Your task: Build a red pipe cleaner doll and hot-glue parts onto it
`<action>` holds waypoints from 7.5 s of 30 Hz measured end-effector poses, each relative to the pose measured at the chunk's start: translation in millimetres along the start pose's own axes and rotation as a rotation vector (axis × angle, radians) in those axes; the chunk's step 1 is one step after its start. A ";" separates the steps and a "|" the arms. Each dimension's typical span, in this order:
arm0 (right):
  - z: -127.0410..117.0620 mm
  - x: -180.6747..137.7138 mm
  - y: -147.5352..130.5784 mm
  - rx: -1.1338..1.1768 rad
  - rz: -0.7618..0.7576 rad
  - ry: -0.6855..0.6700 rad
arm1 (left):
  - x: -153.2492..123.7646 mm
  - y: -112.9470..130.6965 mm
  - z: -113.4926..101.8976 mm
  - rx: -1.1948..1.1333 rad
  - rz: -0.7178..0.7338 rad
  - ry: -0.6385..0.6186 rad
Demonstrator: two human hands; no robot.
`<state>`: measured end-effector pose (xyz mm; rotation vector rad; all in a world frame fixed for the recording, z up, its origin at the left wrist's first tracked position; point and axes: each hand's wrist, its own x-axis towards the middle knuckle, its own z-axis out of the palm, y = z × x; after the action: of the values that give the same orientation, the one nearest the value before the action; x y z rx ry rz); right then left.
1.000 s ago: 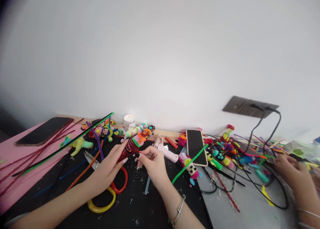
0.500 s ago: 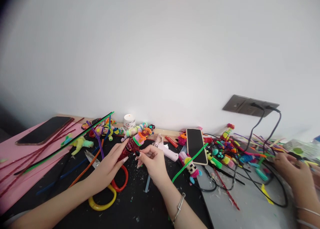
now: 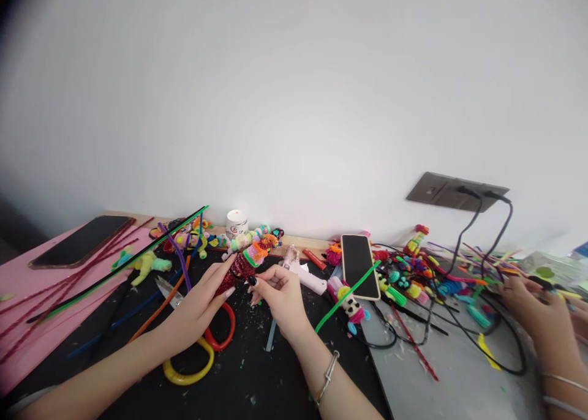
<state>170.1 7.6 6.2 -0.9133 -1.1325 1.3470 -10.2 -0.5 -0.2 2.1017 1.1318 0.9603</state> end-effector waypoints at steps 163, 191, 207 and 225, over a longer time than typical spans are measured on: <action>2.8 -12.6 16.3 -0.979 -0.851 0.101 | 6.6 -4.5 2.4 -0.369 -0.140 0.000; 2.6 -14.6 13.0 -1.050 -0.957 0.043 | 5.1 -6.5 2.7 -0.263 -0.116 -0.013; 3.2 -14.6 9.9 -1.054 -0.984 0.067 | 5.5 -5.7 2.7 -0.230 -0.075 0.019; 1.2 -14.6 8.4 -1.016 -0.961 0.023 | 5.2 -0.6 -1.0 -0.161 -0.063 0.004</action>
<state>168.3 -6.5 -2.8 -0.8374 -1.9299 -0.0837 -9.3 4.5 1.7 1.9261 1.0784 0.9928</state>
